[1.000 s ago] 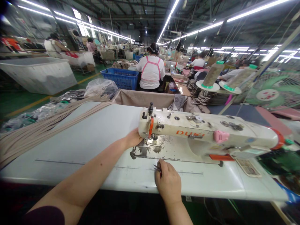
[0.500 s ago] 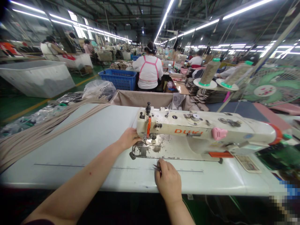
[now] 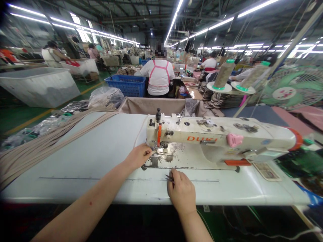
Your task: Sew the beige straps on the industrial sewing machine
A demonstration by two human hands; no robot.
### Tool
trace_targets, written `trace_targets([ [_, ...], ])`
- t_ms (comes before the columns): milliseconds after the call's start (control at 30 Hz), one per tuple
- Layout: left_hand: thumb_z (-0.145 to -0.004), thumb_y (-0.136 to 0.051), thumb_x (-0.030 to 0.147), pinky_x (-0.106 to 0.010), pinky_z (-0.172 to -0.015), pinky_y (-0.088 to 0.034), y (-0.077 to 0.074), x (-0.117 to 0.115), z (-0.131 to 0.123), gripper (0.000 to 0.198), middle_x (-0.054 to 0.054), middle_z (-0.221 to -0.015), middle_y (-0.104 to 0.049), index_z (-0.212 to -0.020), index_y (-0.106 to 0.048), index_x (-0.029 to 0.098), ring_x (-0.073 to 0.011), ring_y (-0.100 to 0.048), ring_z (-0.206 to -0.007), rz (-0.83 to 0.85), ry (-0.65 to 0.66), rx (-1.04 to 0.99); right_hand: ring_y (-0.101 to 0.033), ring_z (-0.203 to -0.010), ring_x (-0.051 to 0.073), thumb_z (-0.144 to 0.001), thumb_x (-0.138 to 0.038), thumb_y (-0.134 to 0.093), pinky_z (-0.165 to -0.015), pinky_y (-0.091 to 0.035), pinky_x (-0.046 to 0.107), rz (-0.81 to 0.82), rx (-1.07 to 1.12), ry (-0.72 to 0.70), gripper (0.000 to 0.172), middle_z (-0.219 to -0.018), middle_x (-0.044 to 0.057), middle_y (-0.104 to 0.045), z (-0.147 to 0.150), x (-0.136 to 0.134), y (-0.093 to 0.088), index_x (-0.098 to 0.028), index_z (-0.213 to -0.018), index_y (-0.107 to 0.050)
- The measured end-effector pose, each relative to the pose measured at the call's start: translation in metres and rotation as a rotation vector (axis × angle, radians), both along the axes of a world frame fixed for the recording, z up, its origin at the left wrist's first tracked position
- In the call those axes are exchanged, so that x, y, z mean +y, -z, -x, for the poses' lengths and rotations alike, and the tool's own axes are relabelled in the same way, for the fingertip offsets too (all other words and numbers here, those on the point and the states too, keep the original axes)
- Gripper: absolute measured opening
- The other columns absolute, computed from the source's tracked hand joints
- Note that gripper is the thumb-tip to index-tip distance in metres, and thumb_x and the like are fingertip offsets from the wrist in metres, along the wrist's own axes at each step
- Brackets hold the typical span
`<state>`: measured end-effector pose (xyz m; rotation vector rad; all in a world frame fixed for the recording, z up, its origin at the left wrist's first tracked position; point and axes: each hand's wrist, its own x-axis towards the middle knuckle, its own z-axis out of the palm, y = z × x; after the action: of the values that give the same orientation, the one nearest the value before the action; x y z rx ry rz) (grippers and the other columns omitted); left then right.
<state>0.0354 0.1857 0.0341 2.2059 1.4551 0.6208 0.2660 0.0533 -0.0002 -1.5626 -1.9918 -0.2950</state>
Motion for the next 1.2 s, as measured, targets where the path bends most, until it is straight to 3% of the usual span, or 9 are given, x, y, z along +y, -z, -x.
trace_targets([
  [133,-0.085,-0.062,0.007,-0.024,-0.071,-0.046,-0.002,-0.008,-0.004,0.016,-0.001,-0.09,-0.064,-0.081,-0.073,0.019,-0.0124,-0.062,-0.079,0.009,-0.036,-0.003,-0.065,-0.081,0.022,-0.084,-0.012,-0.053,-0.075,-0.047,0.032,0.033,0.008,0.004,0.029,-0.088,0.004,-0.072,0.0,-0.001,0.001,-0.019,-0.111,-0.062],
  [300,-0.09,-0.06,0.012,-0.026,-0.073,-0.047,-0.008,-0.02,-0.01,0.016,-0.003,-0.094,-0.064,-0.082,-0.073,0.019,-0.0128,-0.062,-0.079,0.038,-0.056,0.023,-0.064,-0.08,0.022,-0.085,-0.012,-0.052,-0.074,-0.046,0.031,0.007,0.012,0.012,0.027,-0.088,0.005,-0.072,0.001,0.0,0.001,-0.018,-0.109,-0.063],
  [500,-0.089,-0.061,0.02,-0.028,-0.082,-0.051,-0.01,-0.048,-0.033,0.013,-0.008,-0.101,-0.062,-0.095,-0.072,0.017,-0.0175,-0.065,-0.087,0.093,-0.113,0.078,-0.063,-0.081,0.022,-0.084,-0.012,-0.053,-0.075,-0.045,0.031,0.016,0.036,-0.011,0.027,-0.088,0.005,-0.071,0.001,0.0,0.0,-0.018,-0.109,-0.062],
  [733,-0.088,-0.062,0.028,-0.036,-0.091,-0.052,-0.011,-0.067,-0.049,0.034,-0.016,-0.107,-0.061,-0.117,-0.065,0.01,-0.0271,-0.068,-0.096,0.122,-0.078,0.118,-0.06,-0.079,0.021,-0.079,-0.009,-0.051,-0.073,-0.043,0.03,0.078,0.079,0.038,0.027,-0.082,0.004,-0.068,0.007,-0.005,-0.005,-0.021,-0.101,-0.061],
  [1000,-0.092,-0.047,0.037,-0.039,-0.093,-0.055,0.021,-0.067,-0.033,0.038,-0.012,-0.105,-0.062,-0.118,-0.064,0.015,-0.0269,-0.068,-0.102,0.085,0.001,0.168,-0.059,-0.078,0.022,-0.075,-0.017,-0.057,-0.07,-0.047,0.031,0.226,0.028,0.125,0.022,-0.083,0.004,-0.067,0.01,-0.008,-0.002,-0.023,-0.096,-0.06],
  [1100,-0.09,-0.044,0.031,-0.037,-0.085,-0.058,0.033,-0.063,-0.024,0.042,-0.012,-0.11,-0.062,-0.127,-0.059,0.015,-0.0259,-0.07,-0.101,0.178,0.047,0.132,-0.06,-0.079,0.022,-0.076,-0.018,-0.057,-0.071,-0.049,0.032,0.213,0.065,0.12,0.023,-0.084,0.004,-0.068,0.01,-0.009,-0.001,-0.023,-0.097,-0.061],
  [1200,-0.087,-0.045,0.03,-0.039,-0.085,-0.059,0.04,-0.062,-0.017,0.052,-0.013,-0.114,-0.062,-0.136,-0.052,0.015,-0.0269,-0.07,-0.103,0.193,0.1,0.141,-0.064,-0.084,0.021,-0.08,-0.017,-0.054,-0.077,-0.052,0.032,0.133,0.238,0.055,0.031,-0.091,0.005,-0.071,0.006,-0.014,-0.002,-0.022,-0.109,-0.063],
])
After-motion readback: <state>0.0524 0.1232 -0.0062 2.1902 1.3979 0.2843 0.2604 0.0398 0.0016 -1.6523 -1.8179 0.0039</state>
